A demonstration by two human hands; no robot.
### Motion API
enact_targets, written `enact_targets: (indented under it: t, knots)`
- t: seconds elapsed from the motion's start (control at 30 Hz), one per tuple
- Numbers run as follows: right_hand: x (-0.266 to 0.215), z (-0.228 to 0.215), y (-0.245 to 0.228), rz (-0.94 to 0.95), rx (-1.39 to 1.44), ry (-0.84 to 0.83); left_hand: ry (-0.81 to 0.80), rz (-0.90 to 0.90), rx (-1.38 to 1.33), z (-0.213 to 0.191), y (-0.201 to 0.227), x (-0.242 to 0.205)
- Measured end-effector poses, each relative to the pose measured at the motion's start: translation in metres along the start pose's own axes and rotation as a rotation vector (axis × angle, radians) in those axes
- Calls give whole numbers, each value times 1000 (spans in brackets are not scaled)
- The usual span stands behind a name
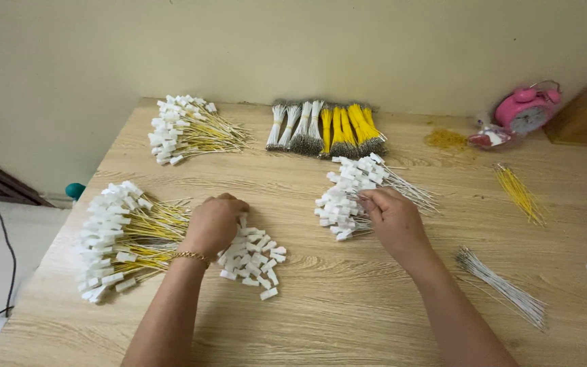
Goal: Group and bundle small white plastic wire components by hand on a wooden workspace.
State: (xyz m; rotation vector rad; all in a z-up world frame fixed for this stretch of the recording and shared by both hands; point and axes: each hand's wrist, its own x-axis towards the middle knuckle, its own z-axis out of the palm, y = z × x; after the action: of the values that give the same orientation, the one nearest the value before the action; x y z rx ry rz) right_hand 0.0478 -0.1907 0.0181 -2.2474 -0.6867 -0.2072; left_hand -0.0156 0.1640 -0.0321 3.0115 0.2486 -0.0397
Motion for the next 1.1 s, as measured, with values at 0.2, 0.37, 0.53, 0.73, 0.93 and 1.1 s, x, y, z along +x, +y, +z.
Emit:
enact_targets:
  t: [0.2, 0.37, 0.53, 0.73, 0.93, 1.1]
  knots:
    - [-2, -25, -39, 185, 334, 89, 11, 23, 11, -5, 2, 0]
    - [-8, -21, -22, 192, 559, 73, 165, 21, -370, -35, 30, -11]
    - [-15, -15, -11, 256, 655, 85, 118, 107, -937, -87, 107, -41]
    - [-21, -29, -32, 291, 581, 95, -93, 154, -1467, -65, 163, -39]
    - [-25, -37, -45, 235, 481, 71, -85, 142, -1632, -45, 173, -28]
    - [-21, -33, -45, 203, 467, 54, -86, 129, -1689, -50, 172, -30]
